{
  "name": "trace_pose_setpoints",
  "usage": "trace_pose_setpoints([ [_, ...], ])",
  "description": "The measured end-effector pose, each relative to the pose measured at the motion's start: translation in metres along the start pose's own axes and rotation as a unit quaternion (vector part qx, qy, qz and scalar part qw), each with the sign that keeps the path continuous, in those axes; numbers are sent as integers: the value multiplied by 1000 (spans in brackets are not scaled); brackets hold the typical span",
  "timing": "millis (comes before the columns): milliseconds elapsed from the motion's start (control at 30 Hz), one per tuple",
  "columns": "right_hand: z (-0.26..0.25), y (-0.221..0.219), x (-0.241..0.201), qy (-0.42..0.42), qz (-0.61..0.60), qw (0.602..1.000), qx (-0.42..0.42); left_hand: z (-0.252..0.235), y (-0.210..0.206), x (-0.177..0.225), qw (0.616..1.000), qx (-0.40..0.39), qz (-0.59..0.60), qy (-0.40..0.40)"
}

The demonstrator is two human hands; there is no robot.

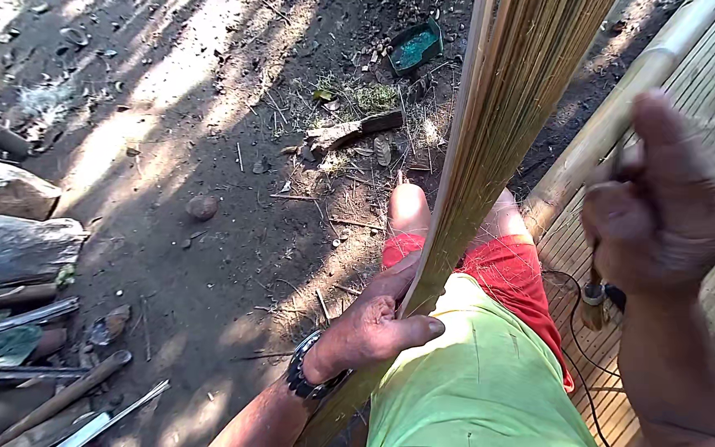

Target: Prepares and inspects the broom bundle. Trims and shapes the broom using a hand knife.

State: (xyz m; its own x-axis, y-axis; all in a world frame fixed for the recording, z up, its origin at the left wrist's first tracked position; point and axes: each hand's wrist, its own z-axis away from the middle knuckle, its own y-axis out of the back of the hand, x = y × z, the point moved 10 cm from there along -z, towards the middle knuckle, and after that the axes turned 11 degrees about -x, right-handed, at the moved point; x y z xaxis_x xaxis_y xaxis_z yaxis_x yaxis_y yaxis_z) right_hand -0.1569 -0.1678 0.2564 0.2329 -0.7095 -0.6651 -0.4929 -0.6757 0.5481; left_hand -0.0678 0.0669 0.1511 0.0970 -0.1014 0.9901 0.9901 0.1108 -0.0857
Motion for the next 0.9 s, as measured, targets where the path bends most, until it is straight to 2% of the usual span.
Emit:
trace_pose_setpoints([
  [67, 0, -23, -8, 25, 30, 998, -56, 0, 1, -1, 1000, -3, 15, 0],
  [167, 1, -43, -9, 47, 30, 994, -91, 0, -1, -1, 999, -10, 46, -5],
  [467, -3, -50, -17, 78, 33, 992, -99, -1, -4, 2, 998, -19, 56, -15],
  [700, -7, -50, -27, 97, 33, 989, -102, -4, -7, 2, 1000, -16, 13, -4],
  [767, -6, -38, -27, 92, 15, 992, -85, -3, -7, 2, 1000, -14, 11, -4],
  [900, 4, 5, -6, 43, -35, 998, 19, 1, -5, 1, 1000, -3, 21, -7],
])
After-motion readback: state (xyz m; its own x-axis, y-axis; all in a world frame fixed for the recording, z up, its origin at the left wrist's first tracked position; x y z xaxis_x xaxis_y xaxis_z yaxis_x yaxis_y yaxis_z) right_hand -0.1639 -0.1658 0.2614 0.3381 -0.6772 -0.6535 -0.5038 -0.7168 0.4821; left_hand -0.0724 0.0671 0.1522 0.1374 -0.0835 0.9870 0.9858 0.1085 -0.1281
